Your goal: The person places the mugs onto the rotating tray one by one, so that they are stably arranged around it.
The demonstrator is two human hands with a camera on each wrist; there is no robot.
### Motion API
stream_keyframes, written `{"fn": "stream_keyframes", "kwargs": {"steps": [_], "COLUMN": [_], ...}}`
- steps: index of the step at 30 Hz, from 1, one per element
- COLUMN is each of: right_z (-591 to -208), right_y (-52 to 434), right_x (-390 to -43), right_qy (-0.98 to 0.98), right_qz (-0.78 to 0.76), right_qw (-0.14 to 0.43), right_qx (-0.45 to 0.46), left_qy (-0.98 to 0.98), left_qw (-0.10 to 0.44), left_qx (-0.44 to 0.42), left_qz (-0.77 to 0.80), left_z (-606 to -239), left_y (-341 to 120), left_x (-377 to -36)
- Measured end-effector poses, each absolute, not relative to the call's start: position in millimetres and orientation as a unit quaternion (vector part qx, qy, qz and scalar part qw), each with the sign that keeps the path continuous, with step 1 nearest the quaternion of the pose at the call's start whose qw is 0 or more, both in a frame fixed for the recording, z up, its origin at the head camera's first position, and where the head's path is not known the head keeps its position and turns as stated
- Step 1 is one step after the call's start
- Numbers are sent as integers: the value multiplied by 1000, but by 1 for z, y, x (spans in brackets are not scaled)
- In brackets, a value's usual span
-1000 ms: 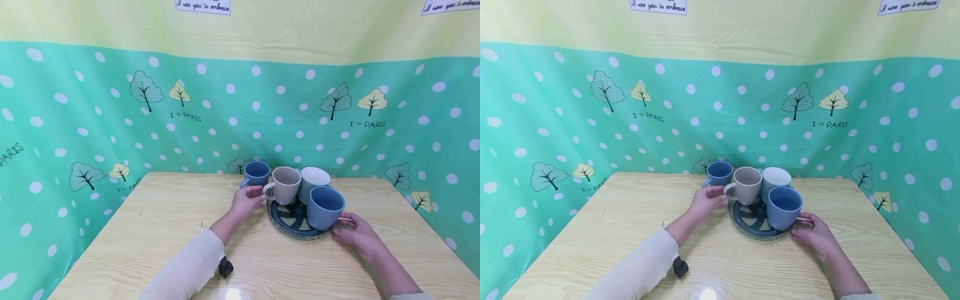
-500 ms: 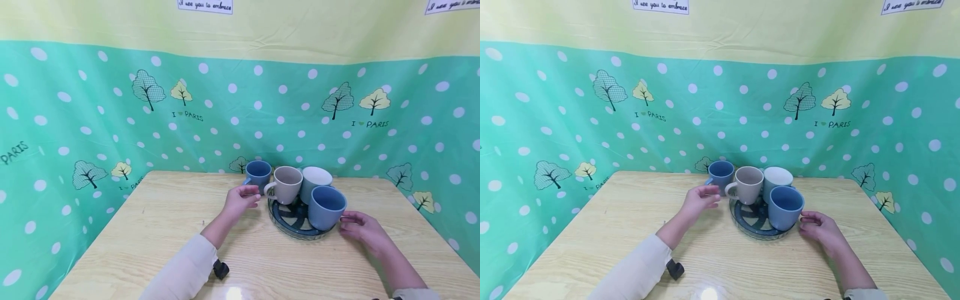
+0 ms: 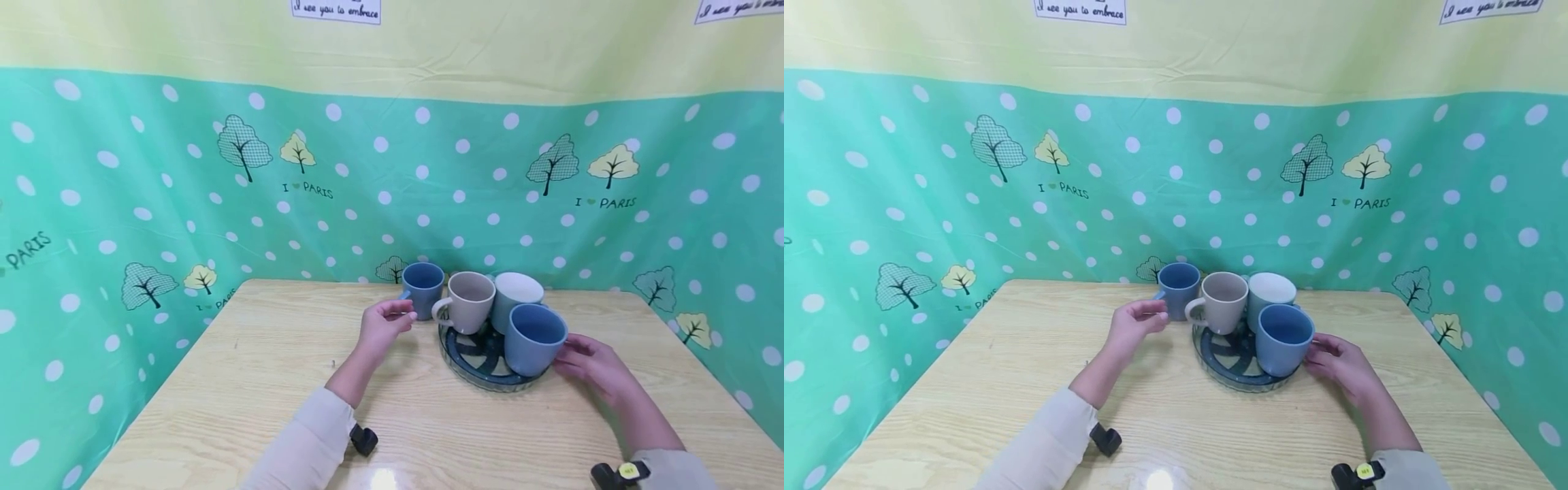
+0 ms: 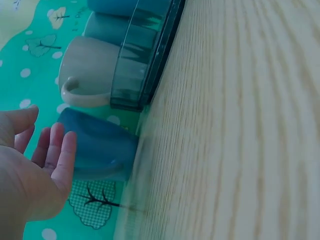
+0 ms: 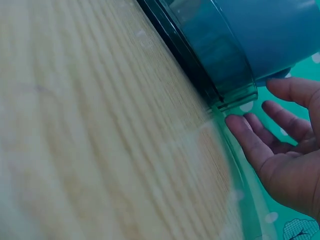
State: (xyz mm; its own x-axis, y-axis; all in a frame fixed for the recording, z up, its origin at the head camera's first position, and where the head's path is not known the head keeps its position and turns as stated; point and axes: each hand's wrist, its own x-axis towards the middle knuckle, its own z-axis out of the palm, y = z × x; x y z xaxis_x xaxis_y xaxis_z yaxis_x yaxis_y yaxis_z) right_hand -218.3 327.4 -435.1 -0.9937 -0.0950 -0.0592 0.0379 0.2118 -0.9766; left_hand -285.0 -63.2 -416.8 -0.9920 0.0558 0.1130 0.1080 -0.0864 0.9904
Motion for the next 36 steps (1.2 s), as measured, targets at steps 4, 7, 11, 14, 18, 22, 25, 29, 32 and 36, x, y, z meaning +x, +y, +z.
{"fn": "stream_keyframes", "kwargs": {"steps": [4,7,11,14,18,22,25,29,32,36], "right_z": [-437,-438,-439,-439,-438,-438,-438,-437,-437,-437], "right_y": [329,330,331,331,330,330,329,330,330,330], "right_x": [-225,-230,-235,-238,-242,-247,-250,-254,-256,-257], "right_qy": [785,786,794,803,805,800,801,799,794,785], "right_qz": [-617,-614,-605,-593,-590,-596,-596,-598,-605,-616], "right_qw": [58,58,58,56,56,55,53,54,55,57], "right_qx": [-29,-34,-34,-30,-23,-25,-30,-29,-28,-27], "left_qy": [-670,-664,-666,-674,-683,-691,-698,-695,-689,-687], "left_qw": [35,48,67,75,86,88,84,71,58,45], "left_qx": [-52,-46,-40,-31,-23,-13,-7,-15,-29,-38], "left_qz": [-739,-745,-742,-734,-725,-718,-711,-715,-721,-724], "left_z": [-419,-420,-421,-421,-424,-428,-429,-431,-433,-435], "left_y": [-67,-69,-71,-72,-73,-75,-75,-76,-77,-77], "left_x": [-289,-292,-295,-297,-301,-306,-309,-314,-317,-321]}}
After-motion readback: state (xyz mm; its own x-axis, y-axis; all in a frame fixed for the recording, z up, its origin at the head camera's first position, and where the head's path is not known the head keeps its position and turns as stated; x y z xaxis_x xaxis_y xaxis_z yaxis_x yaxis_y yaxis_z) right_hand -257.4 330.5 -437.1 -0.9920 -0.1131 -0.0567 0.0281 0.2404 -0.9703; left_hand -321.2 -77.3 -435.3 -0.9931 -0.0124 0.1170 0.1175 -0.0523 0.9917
